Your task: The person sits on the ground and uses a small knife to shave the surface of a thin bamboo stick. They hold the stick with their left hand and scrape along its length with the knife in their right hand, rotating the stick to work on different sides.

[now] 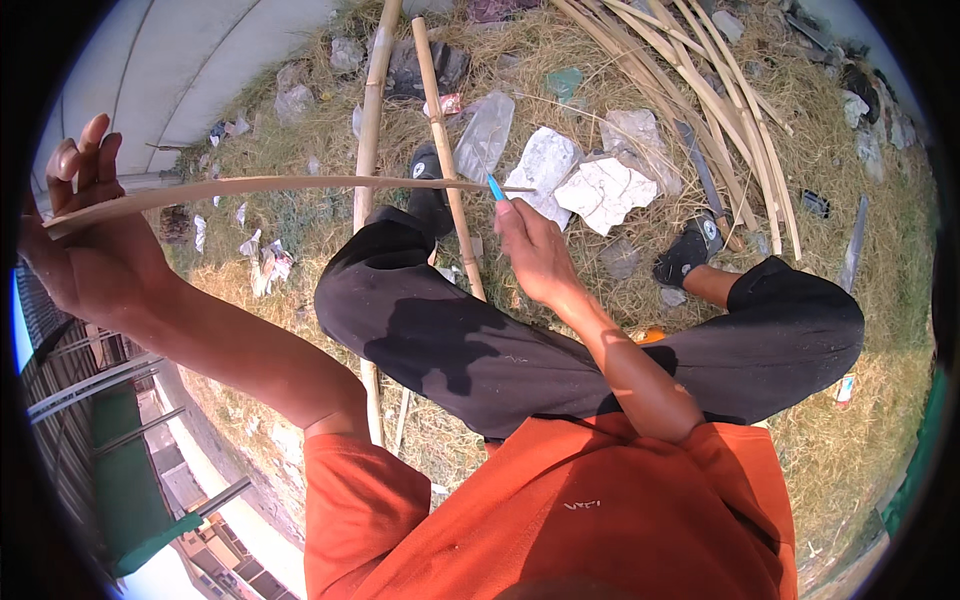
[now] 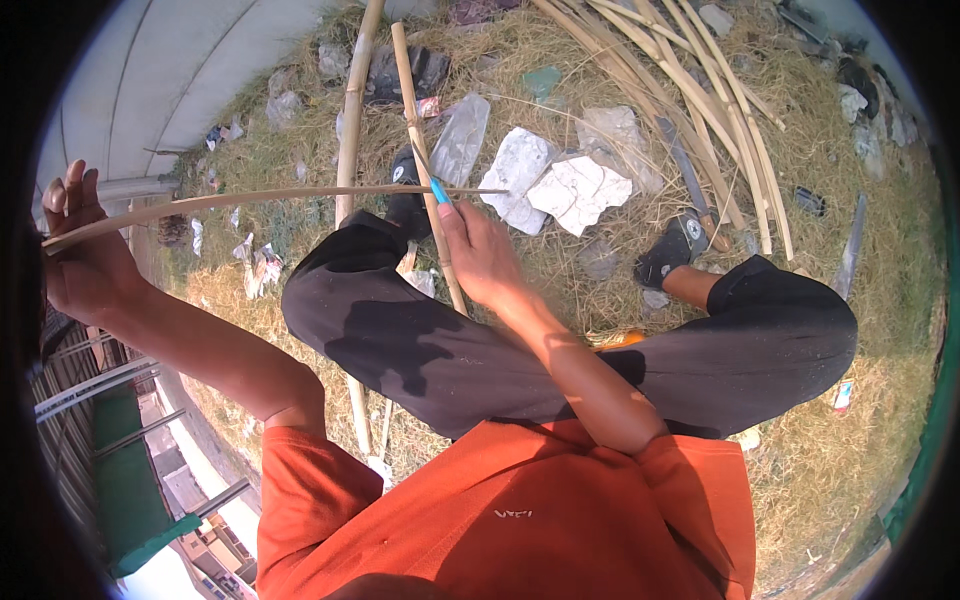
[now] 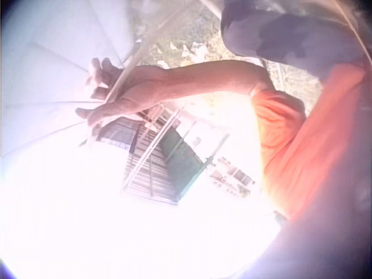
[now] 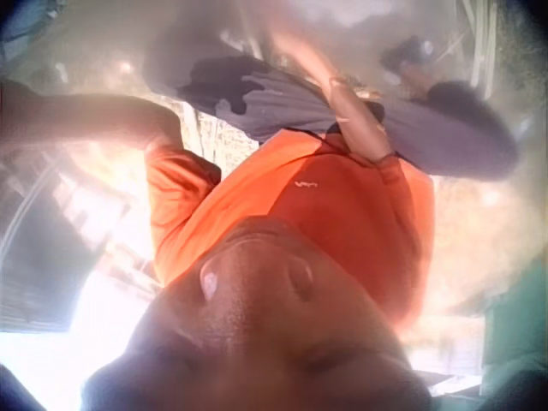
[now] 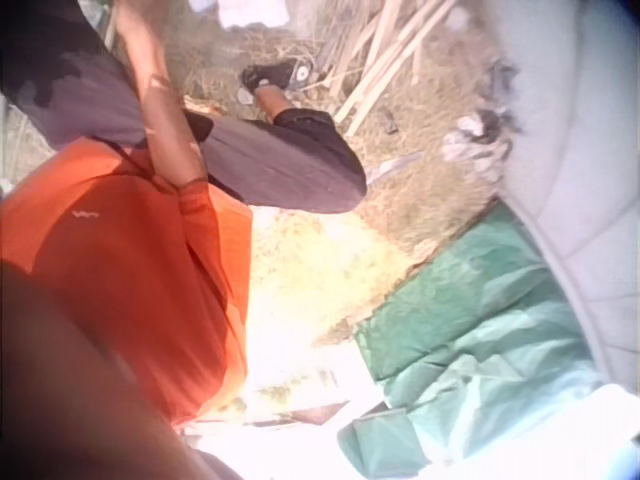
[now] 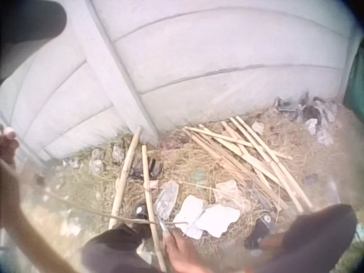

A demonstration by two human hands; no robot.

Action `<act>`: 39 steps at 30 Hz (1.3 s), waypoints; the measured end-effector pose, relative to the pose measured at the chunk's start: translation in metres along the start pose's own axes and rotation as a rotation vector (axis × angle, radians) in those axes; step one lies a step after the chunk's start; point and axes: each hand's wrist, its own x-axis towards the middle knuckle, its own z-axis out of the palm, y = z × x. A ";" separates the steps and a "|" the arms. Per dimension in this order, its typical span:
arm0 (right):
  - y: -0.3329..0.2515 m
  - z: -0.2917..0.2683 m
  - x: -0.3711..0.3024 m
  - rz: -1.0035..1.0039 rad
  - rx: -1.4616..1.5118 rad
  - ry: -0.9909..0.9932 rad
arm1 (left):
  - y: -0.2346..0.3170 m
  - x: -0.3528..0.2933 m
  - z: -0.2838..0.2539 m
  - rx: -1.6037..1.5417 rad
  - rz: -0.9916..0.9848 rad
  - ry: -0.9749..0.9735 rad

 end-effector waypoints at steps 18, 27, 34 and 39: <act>-0.106 0.023 0.004 -0.305 0.131 0.077 | -0.062 -0.082 0.027 0.097 -0.190 -0.172; -0.118 0.054 0.034 -0.447 0.121 0.052 | -0.013 -0.072 0.049 0.461 -0.023 0.356; -0.117 0.042 0.033 -0.450 0.128 0.014 | 0.003 -0.069 0.054 0.511 -0.072 0.216; -0.119 0.036 0.034 -0.467 0.058 -0.023 | 0.015 -0.060 0.035 0.521 -0.028 0.203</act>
